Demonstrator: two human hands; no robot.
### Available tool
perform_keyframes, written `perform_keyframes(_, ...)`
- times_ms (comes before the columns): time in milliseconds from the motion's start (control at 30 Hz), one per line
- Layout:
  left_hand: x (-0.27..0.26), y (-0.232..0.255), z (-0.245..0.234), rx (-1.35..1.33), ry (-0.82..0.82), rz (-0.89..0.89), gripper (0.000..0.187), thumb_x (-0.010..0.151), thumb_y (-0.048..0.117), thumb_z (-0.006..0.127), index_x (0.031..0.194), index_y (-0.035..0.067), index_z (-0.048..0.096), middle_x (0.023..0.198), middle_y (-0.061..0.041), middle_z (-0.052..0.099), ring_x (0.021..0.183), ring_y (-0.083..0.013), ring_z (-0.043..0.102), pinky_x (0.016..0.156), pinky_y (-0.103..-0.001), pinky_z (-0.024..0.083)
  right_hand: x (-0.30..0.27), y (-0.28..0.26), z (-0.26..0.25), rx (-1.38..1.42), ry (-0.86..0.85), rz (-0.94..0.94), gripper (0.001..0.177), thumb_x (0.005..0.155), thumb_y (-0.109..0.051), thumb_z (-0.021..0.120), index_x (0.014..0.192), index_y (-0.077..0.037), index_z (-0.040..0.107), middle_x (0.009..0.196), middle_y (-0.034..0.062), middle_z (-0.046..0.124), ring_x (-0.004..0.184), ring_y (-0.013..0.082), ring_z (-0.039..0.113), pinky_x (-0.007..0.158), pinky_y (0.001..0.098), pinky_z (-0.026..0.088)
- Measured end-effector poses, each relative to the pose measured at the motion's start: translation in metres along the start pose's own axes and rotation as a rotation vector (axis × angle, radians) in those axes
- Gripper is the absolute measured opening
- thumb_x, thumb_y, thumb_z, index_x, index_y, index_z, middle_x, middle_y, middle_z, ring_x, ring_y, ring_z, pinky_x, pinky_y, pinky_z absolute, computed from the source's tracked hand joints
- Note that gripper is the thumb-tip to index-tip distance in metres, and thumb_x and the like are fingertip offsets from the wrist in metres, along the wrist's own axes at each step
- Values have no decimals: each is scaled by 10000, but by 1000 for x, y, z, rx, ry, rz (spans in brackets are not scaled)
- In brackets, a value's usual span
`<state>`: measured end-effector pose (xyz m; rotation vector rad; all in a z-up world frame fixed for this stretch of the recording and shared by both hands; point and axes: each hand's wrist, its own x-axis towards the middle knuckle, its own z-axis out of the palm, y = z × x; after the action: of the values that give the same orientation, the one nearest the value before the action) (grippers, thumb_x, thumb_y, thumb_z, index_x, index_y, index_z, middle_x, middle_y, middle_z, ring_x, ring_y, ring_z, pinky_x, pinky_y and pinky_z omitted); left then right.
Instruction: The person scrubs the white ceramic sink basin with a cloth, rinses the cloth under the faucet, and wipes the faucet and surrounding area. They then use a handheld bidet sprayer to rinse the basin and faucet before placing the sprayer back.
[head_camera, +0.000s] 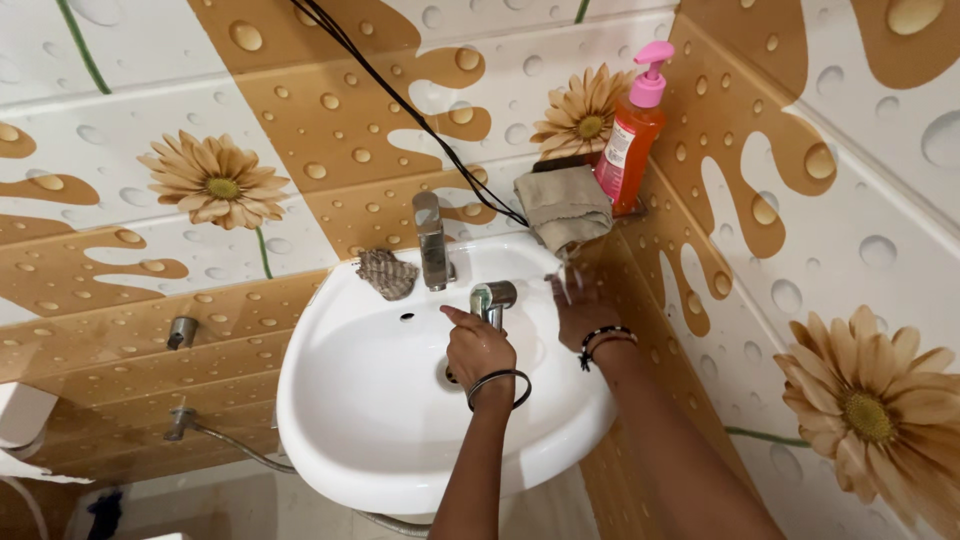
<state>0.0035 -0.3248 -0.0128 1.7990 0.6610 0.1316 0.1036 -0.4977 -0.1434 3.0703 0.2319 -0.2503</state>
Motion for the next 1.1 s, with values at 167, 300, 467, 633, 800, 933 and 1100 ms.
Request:
perform_keyframes(167, -4, -13, 1, -8, -72, -15, 949, 1070, 565, 90, 665, -55, 683, 653, -199, 712, 704, -375, 702, 812, -464, 528, -49, -50, 0, 1128, 41, 193, 505, 955, -328, 517, 1349, -63, 687, 1312, 172, 746, 1257, 299, 683, 1105, 401, 504)
perform_keyframes(300, -10, -38, 2, -120, -97, 27, 709, 1038, 560, 209, 1008, -21, 615, 909, -259, 720, 873, -393, 689, 834, -485, 514, -113, -90, -36, 1991, -224, 220, 740, 994, -604, 478, 1388, 18, 545, 1349, 199, 617, 1305, 337, 537, 1013, 454, 484)
perform_keyframes(467, 4, -97, 12, -247, -121, 160, 586, 1058, 479, 323, 1122, -49, 569, 1251, -254, 514, 1099, -371, 576, 979, -437, 436, -158, -129, -64, 1891, -88, 318, 780, 899, -645, 440, 1447, -91, 477, 1449, 129, 555, 1358, 254, 499, 1053, 457, 460)
perform_keyframes(633, 54, -140, 27, -217, -387, 267, 393, 1025, 309, 527, 1127, -49, 652, 1204, -242, 570, 1063, -328, 582, 991, -447, 455, -170, -141, -53, 1792, 198, 173, 625, 970, -601, 471, 1342, -98, 467, 1144, 87, 579, 974, 184, 555, 803, 357, 513)
perform_keyframes(800, 87, -130, -2, -498, -622, -314, 345, 1050, 401, 480, 1144, 86, 588, 1142, -61, 643, 1047, -228, 592, 894, -389, 438, -188, -146, -53, 1656, 255, 317, 506, 1011, -527, 482, 1177, -51, 524, 765, 51, 529, 606, 134, 546, 561, 303, 491)
perform_keyframes(933, 96, -111, -11, -900, -747, -421, 323, 1067, 325, 463, 1129, 36, 593, 1098, -125, 639, 1014, -273, 635, 903, -388, 523, -209, -166, -55, 1596, 152, 126, 470, 960, -476, 550, 1176, -59, 526, 742, 17, 539, 588, 117, 561, 546, 290, 500)
perform_keyframes(1100, 127, -112, 3, -1022, -777, -422, 289, 1077, 236, 459, 1129, -15, 593, 973, -153, 655, 899, -283, 675, 857, -393, 593, -211, -183, -57, 1761, 108, -51, 485, 966, -477, 556, 1176, -40, 569, 722, -9, 546, 536, 79, 527, 478, 242, 458)
